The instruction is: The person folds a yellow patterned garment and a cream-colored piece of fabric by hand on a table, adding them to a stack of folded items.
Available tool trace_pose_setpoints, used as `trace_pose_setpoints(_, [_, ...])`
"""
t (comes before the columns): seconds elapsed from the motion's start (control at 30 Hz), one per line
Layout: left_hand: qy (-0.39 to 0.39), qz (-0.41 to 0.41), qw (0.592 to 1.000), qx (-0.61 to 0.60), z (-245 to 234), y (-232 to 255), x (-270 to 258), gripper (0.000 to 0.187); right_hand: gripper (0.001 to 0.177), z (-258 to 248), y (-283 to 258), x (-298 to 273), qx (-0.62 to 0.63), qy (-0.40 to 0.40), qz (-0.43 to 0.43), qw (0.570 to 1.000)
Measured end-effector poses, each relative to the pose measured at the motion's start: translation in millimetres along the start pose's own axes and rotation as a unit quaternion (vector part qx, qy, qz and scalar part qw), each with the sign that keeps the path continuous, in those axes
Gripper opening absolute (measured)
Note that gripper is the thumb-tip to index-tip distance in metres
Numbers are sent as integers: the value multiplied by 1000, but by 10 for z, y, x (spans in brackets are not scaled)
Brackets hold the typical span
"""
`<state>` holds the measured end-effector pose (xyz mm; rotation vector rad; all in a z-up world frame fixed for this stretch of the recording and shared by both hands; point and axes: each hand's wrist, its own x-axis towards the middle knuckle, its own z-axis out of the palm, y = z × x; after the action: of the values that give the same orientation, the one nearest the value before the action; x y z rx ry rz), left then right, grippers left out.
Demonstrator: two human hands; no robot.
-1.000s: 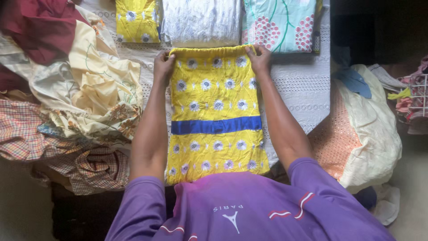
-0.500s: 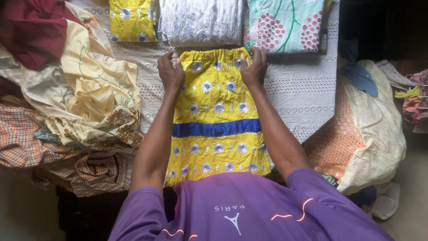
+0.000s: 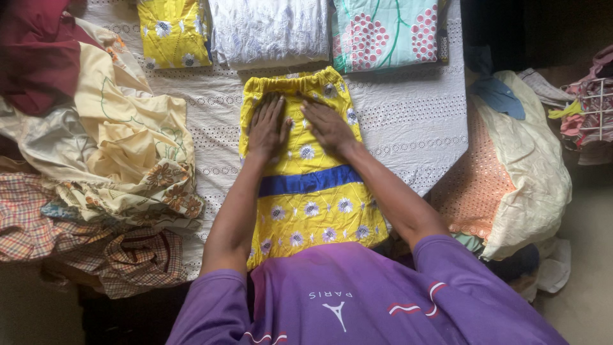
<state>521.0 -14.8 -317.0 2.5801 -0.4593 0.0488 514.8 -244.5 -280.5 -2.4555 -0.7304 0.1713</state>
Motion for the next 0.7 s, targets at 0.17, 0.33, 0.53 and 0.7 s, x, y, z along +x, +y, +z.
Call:
trace_pose_setpoints(0.17, [-66,15,997,47,-434,-207,-151,59,57,-382,315,-290,-76,-15,66,995])
trace_pose_setpoints(0.33, [-70,-17,996,55,-377,-284,-248,58,56,-268,506,-403,-120,-55,163,978])
trace_pose_setpoints(0.53, [1,24,997,68,290,78,-581,52,56,406,225,-494,-76,100,49,991])
trace_pose_setpoints(0.7, [-19,-24,999,-10,520,491,-914,56,58,916,-474,-598,-6,80,35,996])
